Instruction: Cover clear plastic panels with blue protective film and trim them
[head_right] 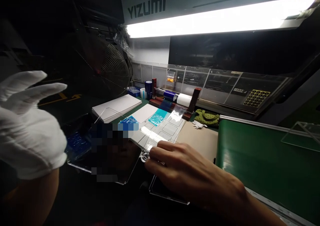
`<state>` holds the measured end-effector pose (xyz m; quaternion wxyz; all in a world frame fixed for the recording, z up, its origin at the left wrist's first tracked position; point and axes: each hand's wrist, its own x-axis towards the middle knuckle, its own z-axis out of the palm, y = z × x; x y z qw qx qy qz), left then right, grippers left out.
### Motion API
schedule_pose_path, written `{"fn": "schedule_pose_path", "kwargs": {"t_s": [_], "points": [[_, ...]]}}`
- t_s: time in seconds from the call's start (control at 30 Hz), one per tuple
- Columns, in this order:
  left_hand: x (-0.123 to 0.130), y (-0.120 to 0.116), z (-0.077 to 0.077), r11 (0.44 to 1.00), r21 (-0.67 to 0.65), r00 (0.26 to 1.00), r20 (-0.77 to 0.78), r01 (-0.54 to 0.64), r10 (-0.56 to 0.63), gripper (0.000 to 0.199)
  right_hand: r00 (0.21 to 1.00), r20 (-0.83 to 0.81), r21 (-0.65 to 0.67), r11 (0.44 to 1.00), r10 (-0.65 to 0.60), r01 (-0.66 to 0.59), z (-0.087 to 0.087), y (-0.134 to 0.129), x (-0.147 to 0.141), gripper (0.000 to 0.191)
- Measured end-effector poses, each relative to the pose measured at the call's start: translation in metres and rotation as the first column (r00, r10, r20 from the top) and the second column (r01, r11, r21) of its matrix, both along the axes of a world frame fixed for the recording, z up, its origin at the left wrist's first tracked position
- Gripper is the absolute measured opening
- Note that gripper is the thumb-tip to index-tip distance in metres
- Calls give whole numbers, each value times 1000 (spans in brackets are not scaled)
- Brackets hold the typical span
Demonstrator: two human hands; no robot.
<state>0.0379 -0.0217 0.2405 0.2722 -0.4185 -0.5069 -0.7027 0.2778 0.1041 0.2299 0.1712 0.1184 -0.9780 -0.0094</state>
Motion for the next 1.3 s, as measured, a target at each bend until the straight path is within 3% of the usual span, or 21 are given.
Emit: {"fn": "schedule_pose_path", "kwargs": {"t_s": [0.1,0.23,0.3,0.4,0.47,0.57,0.63,0.7,0.8,0.97,1.13,1.23,1.3], "points": [[2,-7,0,992,-112,992,-116,-57,44,51,1000,-5,-16,1000,-7,7,-4,0,-3,23],[6,-19,-11,955,-292,998,-54,-56,42,42,980,-143,-97,987,-139,126,-23,1,-8,20],[10,-22,-28,845,-533,999,-6,-47,52,48,937,-231,-160,960,-261,228,-40,4,-12,18],[20,-13,-67,585,-808,997,-48,-71,56,88,851,-296,-227,897,-434,379,-68,12,-18,16],[33,1,-97,468,-867,983,-182,-172,25,116,784,-311,-257,842,-537,475,-86,16,-22,17],[56,27,-132,289,-899,936,-350,-329,-23,141,674,-329,-301,750,-661,589,-105,18,-25,16],[68,42,-143,190,-897,911,-412,-400,-31,147,616,-327,-329,697,-717,637,-114,15,-28,15],[76,52,-148,130,-881,886,-463,-454,-43,147,577,-307,-363,654,-757,664,-120,11,-30,15],[78,59,-150,141,-842,841,-534,-520,-90,141,552,-231,-402,595,-801,696,-124,5,-31,18],[65,55,-152,294,-835,811,-535,-466,-235,113,614,11,-365,569,-789,737,-105,-4,-1,17],[47,44,-147,334,-871,767,-481,-361,-426,107,672,66,-130,661,-738,739,-85,2,50,91],[40,38,-141,348,-905,733,-407,-243,-546,104,704,193,-30,714,-683,700,-92,9,63,133],[35,35,-138,332,-927,730,-350,-177,-587,105,704,306,-42,729,-641,683,-98,10,66,146]]}}
